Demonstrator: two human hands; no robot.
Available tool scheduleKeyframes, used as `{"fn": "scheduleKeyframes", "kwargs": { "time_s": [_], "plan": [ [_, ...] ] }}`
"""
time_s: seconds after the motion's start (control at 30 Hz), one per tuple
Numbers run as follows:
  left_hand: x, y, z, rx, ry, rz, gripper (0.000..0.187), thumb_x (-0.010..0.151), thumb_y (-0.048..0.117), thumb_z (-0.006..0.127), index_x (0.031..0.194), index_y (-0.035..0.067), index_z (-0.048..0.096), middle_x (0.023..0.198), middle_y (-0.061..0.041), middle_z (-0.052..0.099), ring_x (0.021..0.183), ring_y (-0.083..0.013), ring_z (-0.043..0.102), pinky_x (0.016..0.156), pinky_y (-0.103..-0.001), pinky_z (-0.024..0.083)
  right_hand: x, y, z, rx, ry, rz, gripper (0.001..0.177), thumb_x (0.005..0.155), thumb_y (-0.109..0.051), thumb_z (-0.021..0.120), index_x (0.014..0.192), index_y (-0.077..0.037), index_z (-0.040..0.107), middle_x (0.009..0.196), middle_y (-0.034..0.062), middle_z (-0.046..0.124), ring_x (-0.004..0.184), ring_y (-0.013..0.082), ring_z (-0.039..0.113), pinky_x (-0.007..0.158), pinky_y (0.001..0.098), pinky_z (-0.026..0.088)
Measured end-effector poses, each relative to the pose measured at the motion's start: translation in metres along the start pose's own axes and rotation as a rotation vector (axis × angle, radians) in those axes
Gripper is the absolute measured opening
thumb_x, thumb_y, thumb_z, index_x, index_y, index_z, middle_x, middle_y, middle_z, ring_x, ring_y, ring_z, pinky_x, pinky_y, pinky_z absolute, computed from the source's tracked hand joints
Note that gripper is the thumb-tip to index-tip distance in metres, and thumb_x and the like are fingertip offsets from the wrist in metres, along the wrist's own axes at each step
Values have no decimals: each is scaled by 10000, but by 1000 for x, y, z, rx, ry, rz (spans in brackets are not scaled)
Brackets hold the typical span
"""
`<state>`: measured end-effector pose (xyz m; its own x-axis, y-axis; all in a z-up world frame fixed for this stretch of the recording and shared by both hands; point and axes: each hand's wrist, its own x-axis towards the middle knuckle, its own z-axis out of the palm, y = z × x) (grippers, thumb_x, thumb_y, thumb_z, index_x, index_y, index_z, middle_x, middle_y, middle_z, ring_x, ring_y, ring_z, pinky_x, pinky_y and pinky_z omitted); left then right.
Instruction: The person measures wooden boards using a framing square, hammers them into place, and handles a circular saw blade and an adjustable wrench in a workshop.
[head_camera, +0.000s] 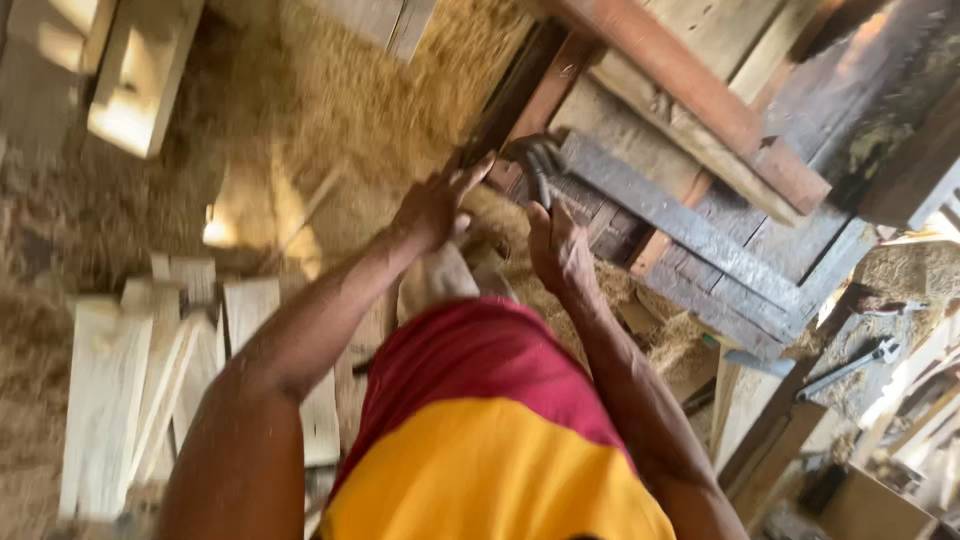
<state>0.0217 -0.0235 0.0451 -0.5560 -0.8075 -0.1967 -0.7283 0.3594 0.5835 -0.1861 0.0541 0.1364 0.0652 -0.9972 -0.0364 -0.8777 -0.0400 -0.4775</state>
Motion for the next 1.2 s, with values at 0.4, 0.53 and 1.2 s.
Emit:
{"fn": "scheduleKeyframes", "kwargs": {
  "time_s": [0.4, 0.53, 1.2],
  "plan": [
    [4, 64, -36, 35, 258, 111, 753, 871, 305, 797, 1532, 115, 489, 1685, -213, 149, 1472, -450, 339, 1186, -601, 298, -78, 44, -29, 353, 462, 319, 302, 1000, -322, 666, 1018, -45, 546, 749, 36, 610, 648, 115, 609, 557, 286, 517],
    [29, 111, -9, 67, 235, 363, 678, 887, 337, 825, 1444, 75, 539, 1644, -212, 334, 1479, -404, 405, 1231, -558, 314, -138, 86, -19, 432, 368, 725, 269, 996, -365, 674, 908, -119, 610, 729, -10, 606, 587, 112, 546, 510, 279, 493],
    [121, 280, 28, 360, -316, 418, 529, 815, 171, 736, 1277, 9, 535, 1004, -207, 694, 690, -270, 700, 546, -359, 642, -300, 260, -77, 747, 876, 1044, 163, 957, -261, 669, 948, -100, 644, 705, -14, 636, 553, 91, 544, 466, 298, 481]
  ]
}}
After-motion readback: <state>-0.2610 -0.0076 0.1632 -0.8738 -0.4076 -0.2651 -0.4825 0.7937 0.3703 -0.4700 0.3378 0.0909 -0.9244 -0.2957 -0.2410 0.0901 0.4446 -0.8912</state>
